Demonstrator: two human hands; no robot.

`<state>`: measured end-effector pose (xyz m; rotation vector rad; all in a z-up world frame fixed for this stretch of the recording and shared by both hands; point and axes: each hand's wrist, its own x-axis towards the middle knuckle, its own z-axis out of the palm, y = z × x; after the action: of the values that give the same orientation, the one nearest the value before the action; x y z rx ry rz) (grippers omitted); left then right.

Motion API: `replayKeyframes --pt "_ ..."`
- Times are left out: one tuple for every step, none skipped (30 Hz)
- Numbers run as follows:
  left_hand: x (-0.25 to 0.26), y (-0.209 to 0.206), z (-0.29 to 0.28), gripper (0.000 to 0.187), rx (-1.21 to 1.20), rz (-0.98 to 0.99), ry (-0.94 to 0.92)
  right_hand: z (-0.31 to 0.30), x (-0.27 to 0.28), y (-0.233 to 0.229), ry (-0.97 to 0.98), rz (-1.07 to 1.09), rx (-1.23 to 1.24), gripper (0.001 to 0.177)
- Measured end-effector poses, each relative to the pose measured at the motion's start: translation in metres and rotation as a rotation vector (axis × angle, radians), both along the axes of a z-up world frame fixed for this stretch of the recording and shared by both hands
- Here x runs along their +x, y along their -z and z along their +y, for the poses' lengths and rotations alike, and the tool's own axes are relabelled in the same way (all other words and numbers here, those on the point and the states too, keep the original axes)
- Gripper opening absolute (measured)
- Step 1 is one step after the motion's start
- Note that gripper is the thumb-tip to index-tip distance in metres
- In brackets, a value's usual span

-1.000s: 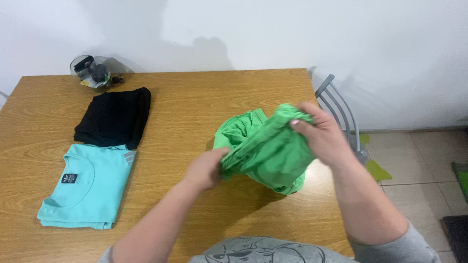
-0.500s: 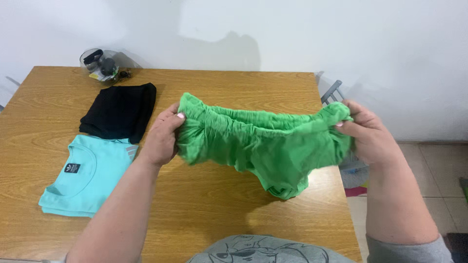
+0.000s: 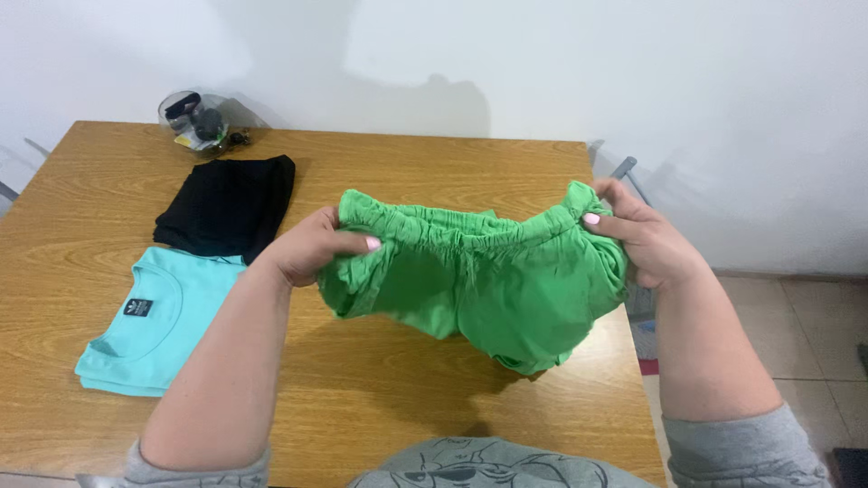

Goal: The person folds a black pair of pants, a black top, a light blue t-shirt, and green shorts on a wooden table. Each item is smoothed, folded into a compact rectangle, and stacked on the table.

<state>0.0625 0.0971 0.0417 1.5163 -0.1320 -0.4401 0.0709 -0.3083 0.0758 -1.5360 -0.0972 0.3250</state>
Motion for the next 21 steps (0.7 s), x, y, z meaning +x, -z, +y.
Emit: replayKeyframes --pt "-0.002 -0.001 0.0 0.034 0.048 -0.14 0.039 0.001 -0.001 0.0 0.021 0.009 -0.002 0.037" --pt "-0.004 -0.002 -0.002 0.031 0.286 -0.255 -0.125 -0.001 -0.003 0.0 0.045 0.019 -0.005 0.039" --pt "-0.006 -0.003 -0.004 0.029 0.524 -0.368 -0.29 -0.002 -0.005 0.0 0.069 0.029 -0.008 0.042" --pt "-0.009 -0.004 -0.006 0.027 0.763 -0.476 -0.456 -0.002 -0.007 0.0 0.048 0.067 -0.013 0.042" --pt "-0.012 -0.004 -0.007 0.026 0.918 -0.527 -0.509 -0.003 -0.01 0.0 0.026 0.104 -0.017 0.042" --pt "-0.014 -0.005 -0.007 0.027 1.071 -0.582 -0.563 -0.001 -0.01 0.0 0.004 0.138 -0.021 0.043" --pt "-0.015 -0.005 -0.007 0.029 1.226 -0.637 -0.616 0.0 -0.009 -0.001 -0.012 0.088 -0.121 0.042" --pt "-0.015 -0.004 -0.008 0.029 1.252 -0.71 -0.614 0.002 -0.008 -0.001 -0.026 0.036 -0.221 0.042" --pt "-0.015 -0.002 -0.01 0.029 1.278 -0.783 -0.612 0.003 -0.007 -0.001 -0.039 -0.016 -0.322 0.042" --pt "-0.015 0.001 -0.01 0.03 1.304 -0.853 -0.605 0.005 -0.006 -0.001 -0.018 -0.016 -0.294 0.04" --pt "-0.015 0.003 -0.009 0.031 1.309 -0.83 -0.602 0.007 -0.005 0.0 0.003 -0.016 -0.267 0.037" --pt "-0.015 0.004 -0.008 0.032 1.316 -0.807 -0.598 0.009 -0.005 0.0 0.025 -0.016 -0.238 0.036" --pt "-0.014 0.004 -0.006 0.033 1.322 -0.784 -0.594 0.011 -0.006 -0.001 0.034 -0.005 -0.277 0.036" --pt "-0.013 0.002 -0.006 0.041 1.233 -0.679 -0.481 0.013 -0.006 -0.003 0.045 0.005 -0.317 0.037" --pt "-0.011 -0.003 -0.005 0.05 1.141 -0.576 -0.369 0.015 -0.007 -0.005 0.056 0.015 -0.356 0.038" --pt "-0.011 -0.008 -0.006 0.06 1.049 -0.471 -0.258 0.017 -0.01 -0.007 0.049 0.034 -0.34 0.038" --pt "-0.013 -0.013 -0.011 0.083 1.131 -0.411 -0.179 0.02 -0.013 -0.009 0.042 0.053 -0.324 0.037" --pt "-0.015 -0.018 -0.018 0.107 1.214 -0.351 -0.099 0.023 -0.015 -0.012 0.037 0.07 -0.308 0.036" --pt "-0.016 -0.022 -0.029 0.132 1.297 -0.289 -0.02 0.029 -0.017 -0.012 -0.039 0.061 -0.39 0.033" --pt "-0.019 -0.023 -0.046 0.125 1.254 -0.383 -0.046 0.038 -0.019 -0.01 -0.116 0.05 -0.473 0.03" --pt "-0.024 -0.02 -0.067 0.119 1.21 -0.477 -0.074 0.045 -0.02 -0.007 -0.193 0.038 -0.555 0.028"
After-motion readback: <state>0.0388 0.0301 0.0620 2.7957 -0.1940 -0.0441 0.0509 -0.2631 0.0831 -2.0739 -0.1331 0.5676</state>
